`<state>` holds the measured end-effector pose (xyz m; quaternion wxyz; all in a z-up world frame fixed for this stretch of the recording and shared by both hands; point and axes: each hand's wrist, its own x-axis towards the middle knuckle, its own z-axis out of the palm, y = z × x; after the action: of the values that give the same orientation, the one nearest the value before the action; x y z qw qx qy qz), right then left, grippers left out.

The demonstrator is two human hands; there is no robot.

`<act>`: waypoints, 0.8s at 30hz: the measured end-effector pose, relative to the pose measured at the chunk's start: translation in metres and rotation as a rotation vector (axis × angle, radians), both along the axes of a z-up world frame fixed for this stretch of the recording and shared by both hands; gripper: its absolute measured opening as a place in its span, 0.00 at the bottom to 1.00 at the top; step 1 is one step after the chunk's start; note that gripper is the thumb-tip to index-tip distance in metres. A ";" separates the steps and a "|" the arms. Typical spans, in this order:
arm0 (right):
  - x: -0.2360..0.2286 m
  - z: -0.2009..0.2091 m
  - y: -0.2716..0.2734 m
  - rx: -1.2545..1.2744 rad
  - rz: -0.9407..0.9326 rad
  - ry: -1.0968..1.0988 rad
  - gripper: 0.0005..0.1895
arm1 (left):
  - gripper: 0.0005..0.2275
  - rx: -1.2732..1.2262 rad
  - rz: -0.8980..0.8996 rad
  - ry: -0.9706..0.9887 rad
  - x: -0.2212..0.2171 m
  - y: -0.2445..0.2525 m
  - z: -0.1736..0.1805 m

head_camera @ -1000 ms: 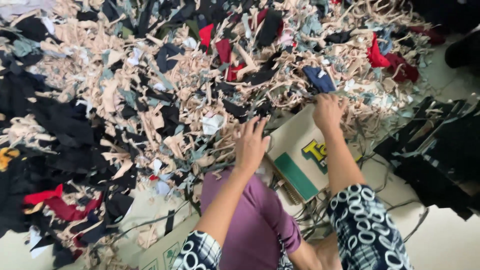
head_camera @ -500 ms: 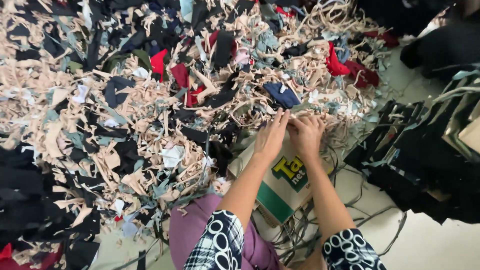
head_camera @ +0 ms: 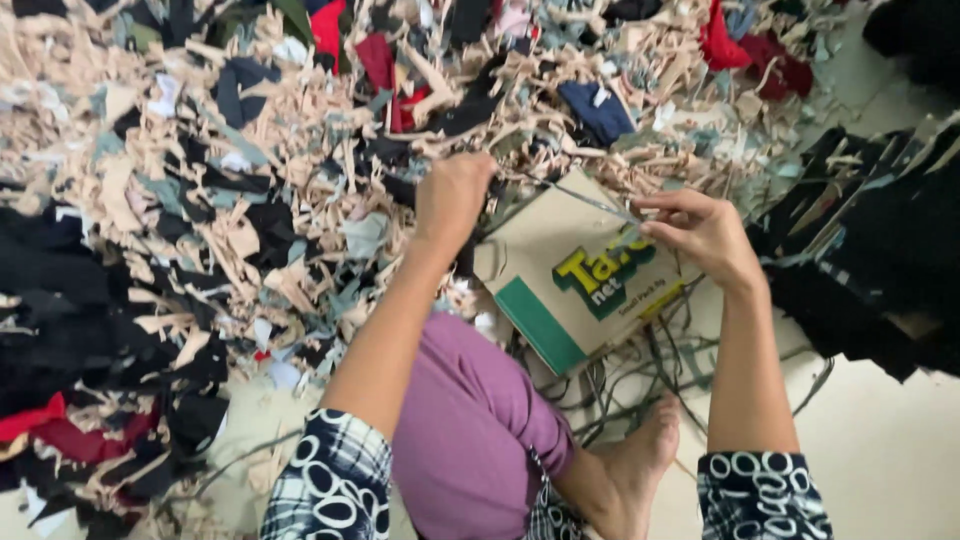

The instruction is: The person ties a cardboard box with a plastic strap, sorts through a large pile of fabric scraps on the floor, and packs specific fabric pieces into boxes.

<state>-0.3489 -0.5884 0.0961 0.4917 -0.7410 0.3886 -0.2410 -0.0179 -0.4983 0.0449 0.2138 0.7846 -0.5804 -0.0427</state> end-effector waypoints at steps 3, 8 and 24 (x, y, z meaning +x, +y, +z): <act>0.015 0.044 0.022 0.207 0.079 0.081 0.15 | 0.06 -0.062 0.092 0.136 0.013 0.037 0.042; 0.029 0.062 0.029 0.189 0.213 0.165 0.06 | 0.08 -0.332 0.019 0.128 0.025 0.080 0.117; -0.018 0.067 0.017 -0.071 -0.105 -0.382 0.13 | 0.06 -0.335 -0.014 0.235 0.019 0.157 0.150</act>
<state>-0.3671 -0.5716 0.1631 0.5167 -0.6775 0.3175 -0.4162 0.0014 -0.3413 0.1953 0.4071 0.7238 -0.5558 -0.0382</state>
